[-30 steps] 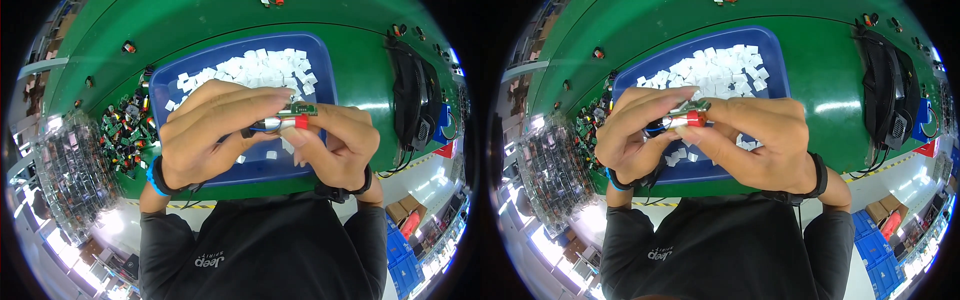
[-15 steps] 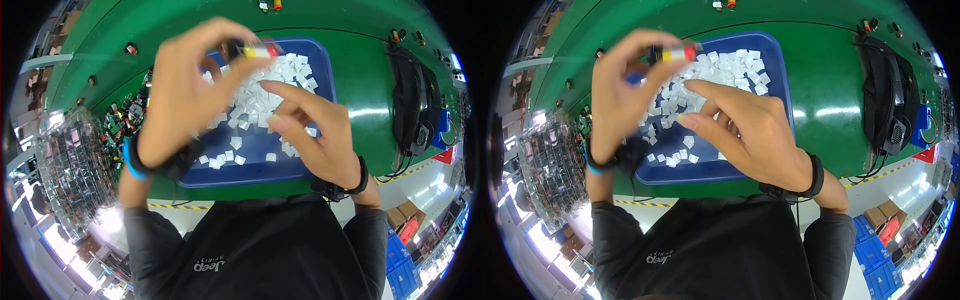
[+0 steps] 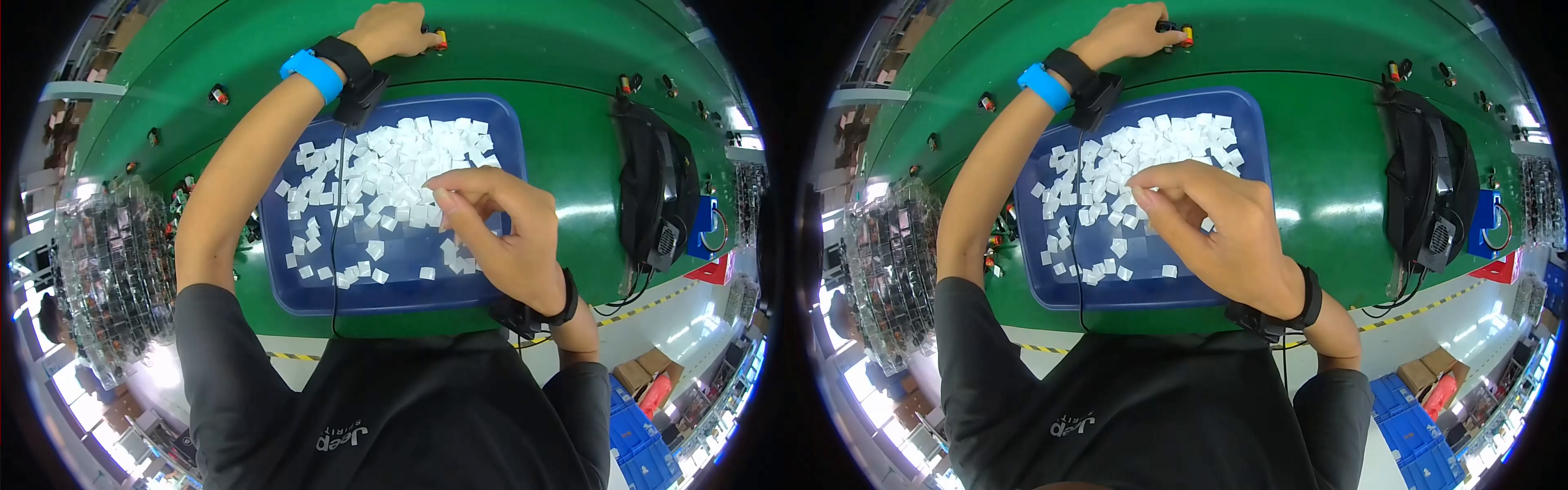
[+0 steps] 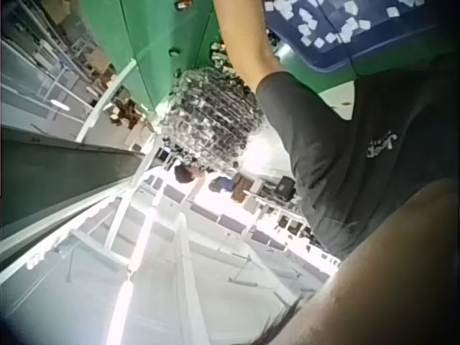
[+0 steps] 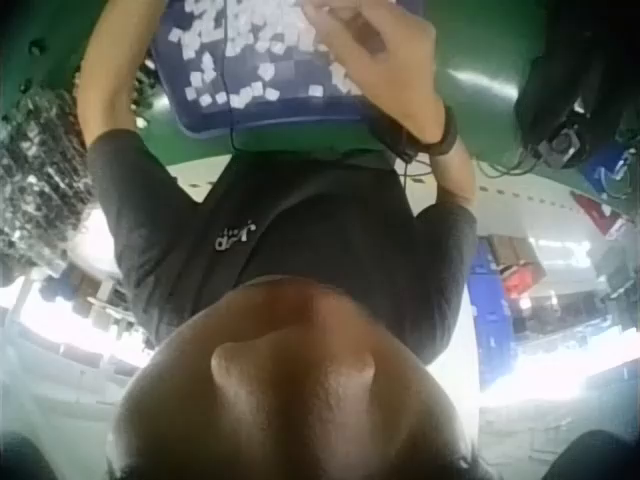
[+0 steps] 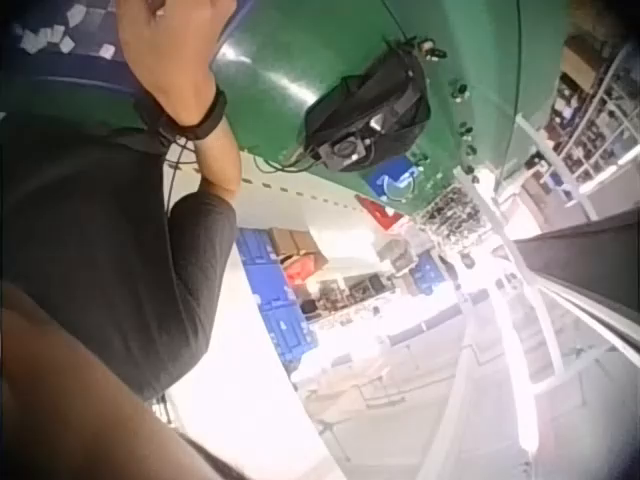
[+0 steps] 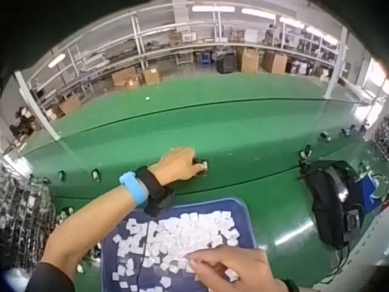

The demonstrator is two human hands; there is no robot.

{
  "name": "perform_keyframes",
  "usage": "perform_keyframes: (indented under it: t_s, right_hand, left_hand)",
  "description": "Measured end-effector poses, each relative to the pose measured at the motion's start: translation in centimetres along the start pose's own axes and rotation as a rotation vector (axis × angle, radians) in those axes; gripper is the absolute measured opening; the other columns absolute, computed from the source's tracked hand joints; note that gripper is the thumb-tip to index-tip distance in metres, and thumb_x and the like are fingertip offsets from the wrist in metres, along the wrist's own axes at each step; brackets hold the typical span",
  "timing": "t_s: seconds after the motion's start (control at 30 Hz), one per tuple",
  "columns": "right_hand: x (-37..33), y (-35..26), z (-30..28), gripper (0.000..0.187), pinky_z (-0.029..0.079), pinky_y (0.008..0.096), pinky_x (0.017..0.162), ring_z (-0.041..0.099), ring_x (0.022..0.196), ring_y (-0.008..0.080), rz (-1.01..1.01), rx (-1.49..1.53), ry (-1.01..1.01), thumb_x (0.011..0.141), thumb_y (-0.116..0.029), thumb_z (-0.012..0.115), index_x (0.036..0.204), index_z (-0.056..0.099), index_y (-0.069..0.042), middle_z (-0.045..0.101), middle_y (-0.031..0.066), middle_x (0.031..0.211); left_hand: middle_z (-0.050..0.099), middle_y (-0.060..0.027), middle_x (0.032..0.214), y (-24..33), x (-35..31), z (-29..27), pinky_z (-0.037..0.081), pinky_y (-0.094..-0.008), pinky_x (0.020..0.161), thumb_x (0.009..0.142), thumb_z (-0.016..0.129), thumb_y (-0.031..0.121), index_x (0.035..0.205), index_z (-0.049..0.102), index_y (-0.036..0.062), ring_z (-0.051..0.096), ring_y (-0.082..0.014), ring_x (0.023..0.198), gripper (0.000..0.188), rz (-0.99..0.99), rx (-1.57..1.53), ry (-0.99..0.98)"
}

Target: The person picks up a circuit board and a battery, joins them together, and applies a white adhesive strip from a tray to the assembly before placing it on the green table.

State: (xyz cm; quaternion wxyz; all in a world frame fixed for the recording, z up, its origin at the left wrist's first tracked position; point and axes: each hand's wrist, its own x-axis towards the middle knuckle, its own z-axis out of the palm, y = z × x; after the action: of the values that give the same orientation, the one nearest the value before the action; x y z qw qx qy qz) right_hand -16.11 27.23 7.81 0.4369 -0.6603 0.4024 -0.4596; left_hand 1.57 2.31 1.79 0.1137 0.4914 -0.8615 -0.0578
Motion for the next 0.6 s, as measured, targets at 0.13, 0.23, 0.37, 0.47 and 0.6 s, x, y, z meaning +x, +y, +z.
perform_keyframes:
  t_s: [0.13, 0.23, 0.37, 0.47, 0.6]
  right_hand:
    - [-0.2, 0.3, -0.1, 0.018, 0.048, 0.0188, 0.055, 0.066, 0.065, 0.0087, 0.060, 0.008, -0.006, 0.094, -0.001, 0.066, 0.111, 0.069, 0.000, 0.071, 0.0053, 0.079]
    - [0.6, 0.7, 0.1, 0.020, 0.050, 0.0202, 0.056, 0.067, 0.071, 0.0094, 0.125, -0.028, 0.108, 0.096, -0.005, 0.063, 0.115, 0.066, 0.001, 0.072, 0.0077, 0.087]
    - [1.2, 0.9, 0.1, 0.027, 0.051, 0.0208, 0.057, 0.066, 0.072, 0.0106, 0.240, 0.116, 0.203, 0.099, -0.008, 0.060, 0.124, 0.060, 0.002, 0.072, 0.0096, 0.093]
    - [1.0, 0.9, 0.0, 0.030, 0.051, 0.0210, 0.056, 0.066, 0.071, 0.0111, 0.234, 0.187, 0.212, 0.101, -0.011, 0.059, 0.128, 0.057, 0.002, 0.070, 0.0101, 0.094]
    - [1.2, 1.1, -0.8, 0.032, 0.052, 0.0212, 0.057, 0.066, 0.070, 0.0119, 0.340, 0.326, 0.079, 0.101, -0.011, 0.059, 0.130, 0.053, 0.003, 0.069, 0.0101, 0.096]
  left_hand:
    - [0.069, -0.0181, 0.083, 0.1, -0.1, -0.8, 0.053, -0.0430, 0.063, 0.089, 0.066, 0.026, 0.096, 0.067, -0.0047, 0.067, -0.0279, 0.071, 0.031, -0.150, -0.311, -0.182]
    - [0.070, -0.0140, 0.082, 0.8, -2.5, -2.9, 0.052, -0.0393, 0.057, 0.092, 0.061, 0.019, 0.099, 0.068, -0.0046, 0.066, -0.0192, 0.070, 0.025, -0.302, -0.691, -0.242]
    - [0.071, -0.0084, 0.088, 6.5, -8.7, -8.0, 0.051, -0.0269, 0.064, 0.095, 0.063, 0.016, 0.114, 0.064, -0.0022, 0.064, -0.0108, 0.077, 0.026, -0.358, -1.068, -0.193]
    - [0.068, -0.0069, 0.097, 9.7, -13.6, -9.1, 0.049, -0.0192, 0.069, 0.093, 0.061, 0.005, 0.130, 0.056, 0.0019, 0.061, -0.0074, 0.085, 0.037, -0.260, -1.165, -0.214]
    - [0.065, -0.0097, 0.114, 11.2, -17.5, -8.4, 0.049, -0.0208, 0.061, 0.093, 0.057, -0.002, 0.129, 0.053, 0.0021, 0.060, -0.0082, 0.082, 0.036, -0.193, -1.109, -0.099]
